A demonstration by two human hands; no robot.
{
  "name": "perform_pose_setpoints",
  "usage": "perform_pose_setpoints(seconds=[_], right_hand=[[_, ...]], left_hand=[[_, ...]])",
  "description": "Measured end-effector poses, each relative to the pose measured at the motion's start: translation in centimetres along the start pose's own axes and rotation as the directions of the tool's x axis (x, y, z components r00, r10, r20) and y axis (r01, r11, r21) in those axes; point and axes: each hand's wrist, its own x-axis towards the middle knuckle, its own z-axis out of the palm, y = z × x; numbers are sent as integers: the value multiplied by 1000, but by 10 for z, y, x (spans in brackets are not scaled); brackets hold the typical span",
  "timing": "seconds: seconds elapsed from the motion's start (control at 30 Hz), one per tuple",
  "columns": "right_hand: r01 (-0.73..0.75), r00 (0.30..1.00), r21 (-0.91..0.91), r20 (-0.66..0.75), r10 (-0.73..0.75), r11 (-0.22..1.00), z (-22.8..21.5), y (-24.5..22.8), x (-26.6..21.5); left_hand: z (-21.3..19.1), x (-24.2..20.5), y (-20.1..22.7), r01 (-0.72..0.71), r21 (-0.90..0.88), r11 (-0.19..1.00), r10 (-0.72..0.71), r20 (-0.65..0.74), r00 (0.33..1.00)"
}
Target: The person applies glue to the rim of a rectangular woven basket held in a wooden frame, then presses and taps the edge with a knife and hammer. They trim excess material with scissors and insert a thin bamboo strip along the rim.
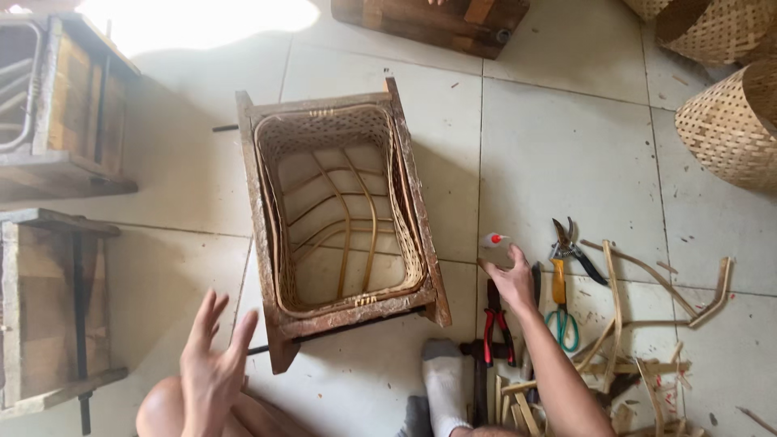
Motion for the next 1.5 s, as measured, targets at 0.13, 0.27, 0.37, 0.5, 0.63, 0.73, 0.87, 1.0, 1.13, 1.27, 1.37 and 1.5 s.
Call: perform_pose_setpoints(seconds=[0.13,0.27,0.37,0.5,0.63,0.73,0.87,1.0,1.13,1.27,1.37,1.5], right_hand=[[49,988,-88,-139,-61,995,33,9,33],[22,988,-113,-151,-39,993,51,14,49],[4,993,-114,-120,-17,993,40,12,29],[-15,1000,76,-13,16,997,-6,-41,13],[321,947,73,-57,-317,944,-67,-86,-36],[605,794,-28,-49,-606,795,-92,-132,-58],[670,740,-4,79,-668,742,-99,-178,-81],[821,538,60,252,-804,568,-77,-210,-80],[852,470,-3,444,-763,523,-31,-234,-75],[923,353,-36,480,-803,384,27,-237,-71],[939,323,-73,519,-792,335,68,-235,-67],[951,307,-197,542,-782,236,115,-235,-66]], left_hand=[[52,60,48,130,142,981,-150,135,979],[77,79,44,144,110,984,-157,124,980],[79,71,27,212,186,959,-240,143,960],[77,82,26,240,202,949,-277,176,945],[62,73,29,192,246,950,-250,229,941],[35,83,53,58,342,938,-141,223,964],[-2,93,101,-69,419,905,-59,286,956],[-10,89,135,-506,447,738,382,341,859],[8,69,156,-526,638,563,270,460,846],[17,45,166,-626,667,404,386,496,777],[13,40,169,-646,645,409,397,511,762],[11,52,162,-640,656,400,414,493,765]])
